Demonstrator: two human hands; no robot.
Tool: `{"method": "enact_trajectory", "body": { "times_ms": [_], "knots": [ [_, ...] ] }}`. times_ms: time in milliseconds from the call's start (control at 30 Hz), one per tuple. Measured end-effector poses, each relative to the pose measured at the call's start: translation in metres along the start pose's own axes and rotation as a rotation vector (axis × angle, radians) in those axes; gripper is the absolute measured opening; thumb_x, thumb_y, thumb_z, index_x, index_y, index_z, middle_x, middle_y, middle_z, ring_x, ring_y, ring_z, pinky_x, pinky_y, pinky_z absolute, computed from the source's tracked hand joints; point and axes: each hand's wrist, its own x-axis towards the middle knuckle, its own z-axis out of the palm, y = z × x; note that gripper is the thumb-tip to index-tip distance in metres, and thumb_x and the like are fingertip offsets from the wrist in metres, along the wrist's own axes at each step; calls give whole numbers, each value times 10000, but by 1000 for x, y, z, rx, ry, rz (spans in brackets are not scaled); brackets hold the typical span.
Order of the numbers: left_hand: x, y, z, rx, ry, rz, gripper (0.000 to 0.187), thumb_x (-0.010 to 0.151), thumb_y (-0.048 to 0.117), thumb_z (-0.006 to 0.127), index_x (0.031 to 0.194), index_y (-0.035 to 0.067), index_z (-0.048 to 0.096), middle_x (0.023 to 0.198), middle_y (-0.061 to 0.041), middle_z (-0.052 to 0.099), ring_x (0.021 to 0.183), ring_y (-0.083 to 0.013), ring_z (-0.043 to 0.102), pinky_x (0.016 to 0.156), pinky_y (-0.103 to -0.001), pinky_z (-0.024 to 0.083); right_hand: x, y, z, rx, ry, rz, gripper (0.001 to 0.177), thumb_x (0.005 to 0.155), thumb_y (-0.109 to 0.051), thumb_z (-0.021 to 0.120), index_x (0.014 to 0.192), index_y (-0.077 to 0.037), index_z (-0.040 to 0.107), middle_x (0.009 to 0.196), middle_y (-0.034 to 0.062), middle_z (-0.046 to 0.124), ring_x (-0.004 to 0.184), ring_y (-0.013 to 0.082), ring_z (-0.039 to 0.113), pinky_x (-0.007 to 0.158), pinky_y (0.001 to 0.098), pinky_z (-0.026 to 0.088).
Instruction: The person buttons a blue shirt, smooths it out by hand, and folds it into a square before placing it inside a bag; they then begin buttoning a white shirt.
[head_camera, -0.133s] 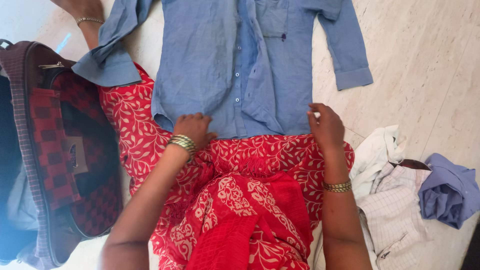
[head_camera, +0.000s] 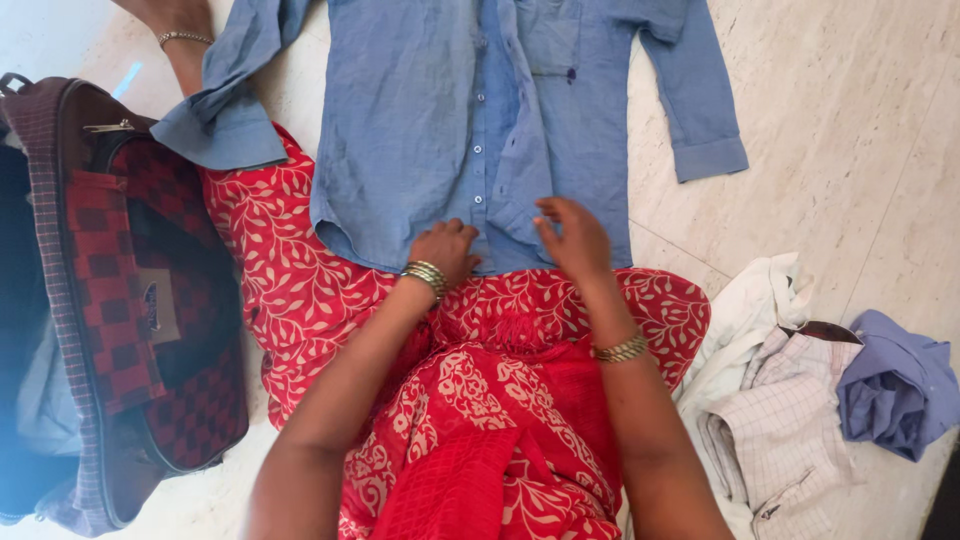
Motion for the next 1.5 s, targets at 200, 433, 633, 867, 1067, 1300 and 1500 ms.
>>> {"method": "enact_trajectory", "body": {
  "times_ms": [200, 433, 633, 867, 1067, 1300, 1500],
  "knots": [
    [-10, -1, 77, 34, 16, 24, 467, 794, 383, 749, 1169, 133, 627, 1136, -114, 625, 1101, -308, 607, 843, -515, 481, 13, 33, 102, -320, 74, -311, 533, 770, -239, 796, 1262, -84, 663, 1393, 186, 572, 1363, 372, 432, 1055, 611, 316],
    [-8, -25, 104, 152, 130, 89, 241, 930, 183, 565, 1156, 167, 648, 1074, -47, 684, 1040, -258, 660, 869, -487, 472, -3, 54, 89, -231, -97, -94, 347, 908, -238, 747, 1225, -157, 631, 1171, -13, 696, 1299, 174, 597, 1263, 550, 299],
    [-15, -17, 68, -56, 165, 124, 129, 962, 177, 530, 1031, 181, 639, 980, -47, 693, 976, -258, 688, 974, -472, 441, -6, 37, 83, -194, 32, -377, 566, 841, -138, 721, 1384, -60, 584, 1467, 212, 529, 1397, 362, 419, 1090, 557, 321],
    [-31, -15, 54, -84, 80, 87, 130, 919, 199, 593, 1035, 178, 648, 1008, -74, 690, 982, -292, 677, 908, -467, 462, 13, 6, 69, -449, -14, -453, 252, 745, -100, 743, 963, -134, 623, 1268, 76, 676, 1340, 291, 533, 1099, 570, 318],
    [-53, 0, 52, -215, -219, 4, 212, 900, 238, 624, 1091, 153, 657, 1062, -107, 685, 1004, -344, 680, 842, -494, 531, -49, 12, 41, -288, -231, -226, 233, 888, -132, 683, 1108, -117, 606, 1112, 72, 731, 1131, 293, 686, 1020, 454, 454],
    [6, 1, 72, -469, 238, -27, 171, 898, 170, 666, 1037, 73, 663, 1049, -196, 645, 999, -401, 648, 863, -481, 543, -30, -5, 46, -182, -21, -234, 471, 870, -229, 705, 1292, -59, 584, 1173, 187, 706, 1116, 370, 692, 953, 549, 530],
    [24, -20, 118, -551, 392, -247, 278, 840, 129, 716, 1109, 117, 648, 1135, -158, 612, 993, -405, 653, 827, -484, 549, 5, 3, 119, -176, -51, -20, 327, 921, -168, 713, 1222, -120, 595, 1202, 128, 642, 1164, 346, 619, 913, 463, 544]
  ]
}}
